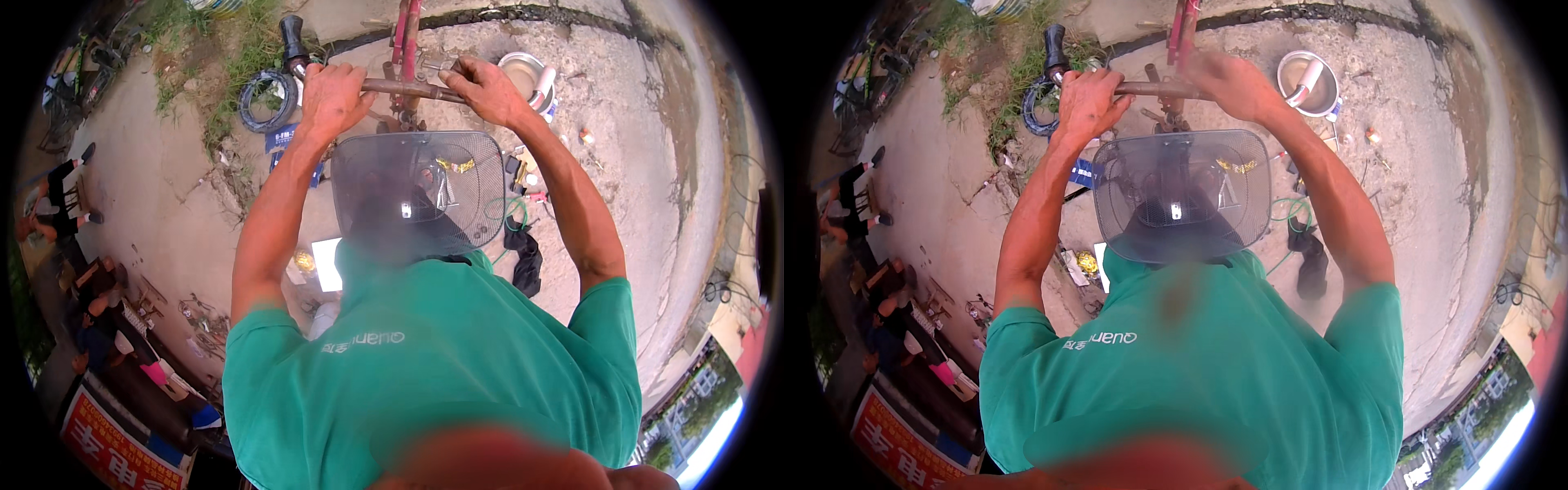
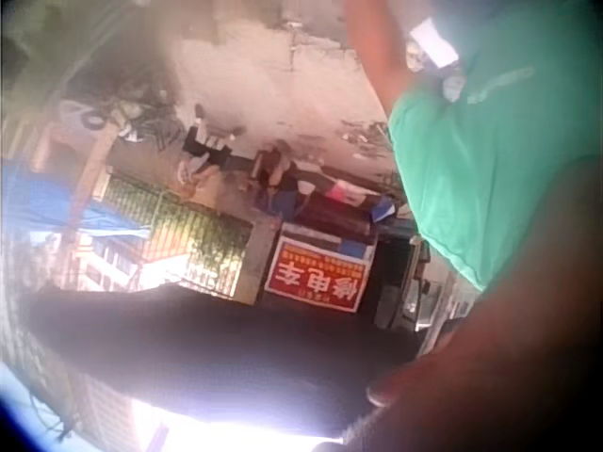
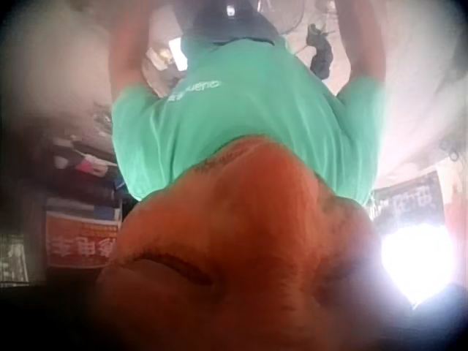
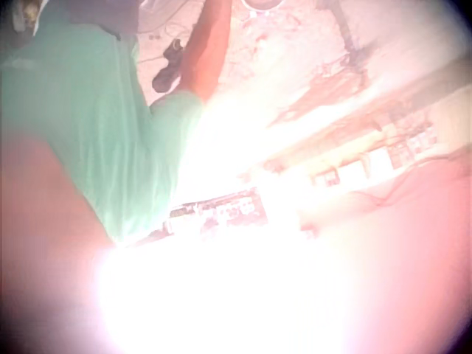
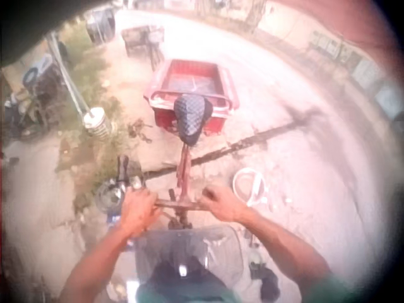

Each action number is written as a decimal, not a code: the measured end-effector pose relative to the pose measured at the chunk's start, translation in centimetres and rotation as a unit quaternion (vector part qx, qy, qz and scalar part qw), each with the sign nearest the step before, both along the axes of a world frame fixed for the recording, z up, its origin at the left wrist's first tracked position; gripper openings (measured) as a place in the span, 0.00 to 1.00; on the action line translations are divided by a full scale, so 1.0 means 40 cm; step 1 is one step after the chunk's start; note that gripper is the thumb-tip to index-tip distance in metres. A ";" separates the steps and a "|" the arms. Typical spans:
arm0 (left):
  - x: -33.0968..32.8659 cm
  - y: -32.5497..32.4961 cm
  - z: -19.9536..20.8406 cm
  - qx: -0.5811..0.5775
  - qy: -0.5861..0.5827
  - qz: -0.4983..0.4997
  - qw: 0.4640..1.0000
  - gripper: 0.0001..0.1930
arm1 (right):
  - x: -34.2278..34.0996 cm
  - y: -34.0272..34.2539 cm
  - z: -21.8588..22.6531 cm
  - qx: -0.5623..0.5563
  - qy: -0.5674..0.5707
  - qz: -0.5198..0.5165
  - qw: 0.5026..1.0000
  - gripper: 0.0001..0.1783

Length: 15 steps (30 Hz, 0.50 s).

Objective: The person repairs a bicycle by removing and reinstalling the handlebars and a front basket. They use a wrench to loosen and tighten bolts, detaching the handlebar assembly and basket before reassembling them onto the frame.

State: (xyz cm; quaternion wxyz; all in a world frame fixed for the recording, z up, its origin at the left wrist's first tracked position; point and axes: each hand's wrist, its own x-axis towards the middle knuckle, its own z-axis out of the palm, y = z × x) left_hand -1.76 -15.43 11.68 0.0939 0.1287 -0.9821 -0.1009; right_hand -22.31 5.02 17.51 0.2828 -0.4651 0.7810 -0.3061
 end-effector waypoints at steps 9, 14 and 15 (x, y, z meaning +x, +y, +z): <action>-0.022 0.015 0.019 0.026 0.034 -0.014 0.999 0.17 | 0.178 1.032 -0.141 -0.002 -0.313 -0.673 0.670 0.13; -0.017 0.014 0.011 0.039 0.023 -0.033 0.998 0.17 | 0.664 1.527 -0.309 0.008 -0.385 -0.805 0.452 0.13; -0.016 0.023 0.013 0.030 0.023 -0.035 0.999 0.17 | 0.739 1.506 -0.321 0.072 -0.383 -0.801 0.454 0.14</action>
